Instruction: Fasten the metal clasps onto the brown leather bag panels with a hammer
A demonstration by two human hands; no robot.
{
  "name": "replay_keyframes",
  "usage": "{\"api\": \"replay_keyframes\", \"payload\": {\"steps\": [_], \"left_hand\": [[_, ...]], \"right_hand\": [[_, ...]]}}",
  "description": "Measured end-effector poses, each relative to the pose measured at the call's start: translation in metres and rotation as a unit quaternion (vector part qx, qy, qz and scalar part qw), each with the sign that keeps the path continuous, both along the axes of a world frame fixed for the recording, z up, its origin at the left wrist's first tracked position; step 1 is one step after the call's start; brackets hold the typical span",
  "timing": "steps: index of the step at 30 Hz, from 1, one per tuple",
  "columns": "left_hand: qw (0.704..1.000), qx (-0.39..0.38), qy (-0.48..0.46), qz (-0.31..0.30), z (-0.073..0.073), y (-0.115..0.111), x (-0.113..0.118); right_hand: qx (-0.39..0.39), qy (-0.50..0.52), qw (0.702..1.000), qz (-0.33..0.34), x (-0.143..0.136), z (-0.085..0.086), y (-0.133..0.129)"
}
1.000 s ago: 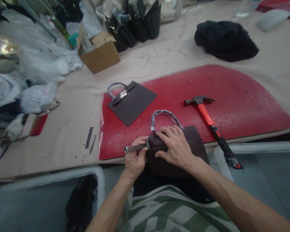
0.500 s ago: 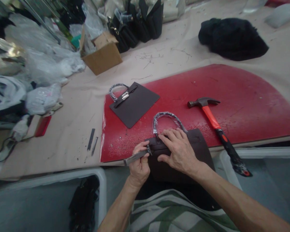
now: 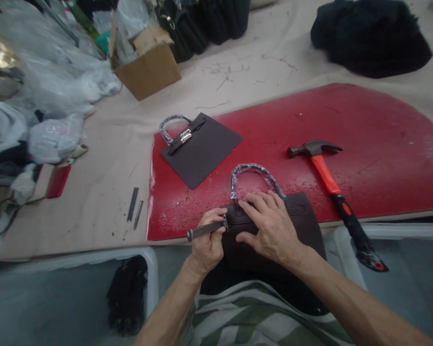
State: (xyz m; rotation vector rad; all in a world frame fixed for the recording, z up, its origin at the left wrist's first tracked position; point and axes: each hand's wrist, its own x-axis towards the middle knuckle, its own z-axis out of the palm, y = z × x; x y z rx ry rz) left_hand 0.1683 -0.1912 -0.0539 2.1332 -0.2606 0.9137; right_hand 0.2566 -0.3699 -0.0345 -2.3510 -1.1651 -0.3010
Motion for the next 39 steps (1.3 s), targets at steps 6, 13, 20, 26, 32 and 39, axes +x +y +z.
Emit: {"api": "replay_keyframes", "payload": {"steps": [6,13,20,26,32,39], "left_hand": [[0.999,0.009,-0.015,0.03,0.0,-0.006,0.001],[0.999,0.001,-0.007,0.037,-0.001,-0.009,0.0],[0.997,0.0,-0.026,0.078,-0.01,-0.017,-0.003],[0.997,0.007,-0.026,0.074,-0.005,-0.014,-0.001],[0.998,0.027,0.001,0.051,0.002,-0.011,0.003],[0.998,0.049,-0.005,0.034,0.004,-0.011,0.005]], "right_hand": [[0.001,-0.005,1.0,0.001,0.001,-0.004,0.001],[-0.009,-0.01,1.0,0.006,0.002,-0.005,0.001],[-0.008,-0.01,1.0,0.007,0.002,-0.004,0.0],[-0.006,-0.012,1.0,0.005,0.002,-0.004,0.001],[-0.005,-0.008,1.0,0.0,0.002,-0.003,0.001],[0.008,-0.004,1.0,0.009,0.0,-0.001,0.001]]}}
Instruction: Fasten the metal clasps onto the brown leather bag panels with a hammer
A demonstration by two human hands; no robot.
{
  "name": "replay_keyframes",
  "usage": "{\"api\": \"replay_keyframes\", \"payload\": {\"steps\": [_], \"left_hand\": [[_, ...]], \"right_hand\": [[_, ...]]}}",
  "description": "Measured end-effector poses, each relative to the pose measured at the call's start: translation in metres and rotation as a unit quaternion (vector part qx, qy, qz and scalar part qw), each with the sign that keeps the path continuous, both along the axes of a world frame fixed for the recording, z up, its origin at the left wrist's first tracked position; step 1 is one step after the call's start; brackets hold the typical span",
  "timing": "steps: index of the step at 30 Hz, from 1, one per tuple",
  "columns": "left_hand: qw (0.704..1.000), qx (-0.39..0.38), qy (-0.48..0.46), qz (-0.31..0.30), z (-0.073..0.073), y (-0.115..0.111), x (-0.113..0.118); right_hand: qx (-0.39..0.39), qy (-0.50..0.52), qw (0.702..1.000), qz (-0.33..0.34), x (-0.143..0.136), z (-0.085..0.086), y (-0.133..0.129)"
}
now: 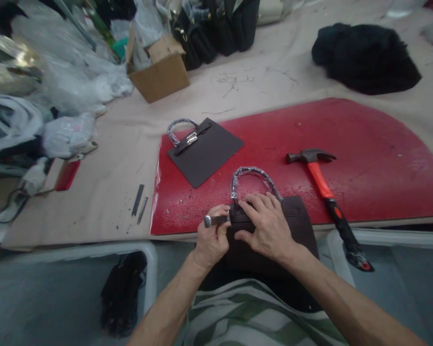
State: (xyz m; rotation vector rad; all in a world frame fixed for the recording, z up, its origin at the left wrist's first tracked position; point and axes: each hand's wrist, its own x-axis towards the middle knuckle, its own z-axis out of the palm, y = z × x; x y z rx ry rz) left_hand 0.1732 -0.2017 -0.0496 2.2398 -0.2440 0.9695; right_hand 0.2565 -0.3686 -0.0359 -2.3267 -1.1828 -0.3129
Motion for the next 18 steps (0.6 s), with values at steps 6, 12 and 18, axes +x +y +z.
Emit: {"api": "replay_keyframes", "payload": {"steps": [6,12,18], "left_hand": [[1.0,0.009,0.024,-0.003,0.001,0.001,0.001],[0.999,-0.012,0.037,-0.006,-0.002,0.002,0.002],[0.998,-0.018,0.055,-0.011,0.002,0.0,0.003]], "right_hand": [[0.158,-0.018,0.987,0.004,0.007,0.013,-0.031],[-0.017,-0.08,0.959,-0.272,0.035,0.016,-0.109],[0.035,0.246,0.909,-0.334,0.057,0.032,-0.123]]}}
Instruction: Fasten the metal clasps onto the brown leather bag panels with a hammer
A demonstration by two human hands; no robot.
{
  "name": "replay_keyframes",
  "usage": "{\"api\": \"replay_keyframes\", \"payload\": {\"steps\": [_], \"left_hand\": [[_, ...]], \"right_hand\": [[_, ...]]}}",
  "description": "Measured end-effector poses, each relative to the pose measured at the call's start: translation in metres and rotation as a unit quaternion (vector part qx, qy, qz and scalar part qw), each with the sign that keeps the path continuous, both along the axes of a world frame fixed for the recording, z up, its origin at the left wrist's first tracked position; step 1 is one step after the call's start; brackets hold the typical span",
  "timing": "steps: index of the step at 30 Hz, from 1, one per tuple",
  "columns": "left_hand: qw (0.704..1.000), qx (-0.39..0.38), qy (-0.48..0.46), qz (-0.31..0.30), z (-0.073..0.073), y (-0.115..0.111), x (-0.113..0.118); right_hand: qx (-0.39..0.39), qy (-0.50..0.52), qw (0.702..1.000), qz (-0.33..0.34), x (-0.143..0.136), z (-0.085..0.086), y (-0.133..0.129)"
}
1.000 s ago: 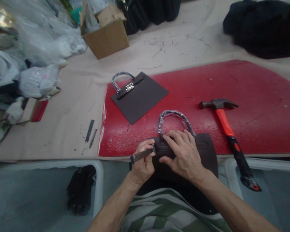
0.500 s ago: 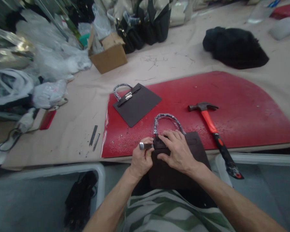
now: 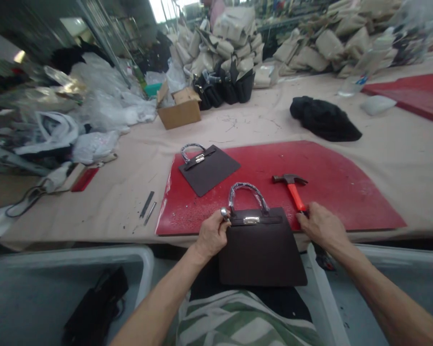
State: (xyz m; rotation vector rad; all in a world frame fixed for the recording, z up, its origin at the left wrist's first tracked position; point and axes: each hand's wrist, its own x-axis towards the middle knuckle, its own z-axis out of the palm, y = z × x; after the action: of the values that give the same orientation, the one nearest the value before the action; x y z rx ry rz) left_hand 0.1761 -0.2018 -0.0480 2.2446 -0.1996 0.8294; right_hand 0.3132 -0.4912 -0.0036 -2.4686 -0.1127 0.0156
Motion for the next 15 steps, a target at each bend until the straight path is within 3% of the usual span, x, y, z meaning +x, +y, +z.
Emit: {"api": "replay_keyframes", "payload": {"steps": [2,6,8,10,13,15], "left_hand": [[1.0,-0.003,0.002,0.0,0.001,0.0,0.0],[1.0,-0.02,0.014,-0.007,0.002,-0.001,0.0],[0.999,-0.026,0.02,-0.011,0.002,-0.001,0.0],[0.999,-0.03,0.023,-0.013,0.002,-0.002,0.0],[0.999,-0.028,0.025,-0.007,0.002,-0.002,0.001],[0.999,-0.025,0.025,-0.003,0.0,-0.001,0.001]], "right_hand": [[0.097,0.079,0.992,0.008,0.002,0.015,0.006],[0.195,0.16,0.964,0.082,-0.016,0.047,0.017],[0.249,0.16,0.949,0.105,-0.038,0.062,0.023],[0.273,0.083,0.948,0.14,-0.063,0.075,0.027],[0.162,-0.173,0.944,0.228,-0.093,0.086,0.033],[0.04,-0.299,0.908,0.291,-0.101,0.088,0.034]]}}
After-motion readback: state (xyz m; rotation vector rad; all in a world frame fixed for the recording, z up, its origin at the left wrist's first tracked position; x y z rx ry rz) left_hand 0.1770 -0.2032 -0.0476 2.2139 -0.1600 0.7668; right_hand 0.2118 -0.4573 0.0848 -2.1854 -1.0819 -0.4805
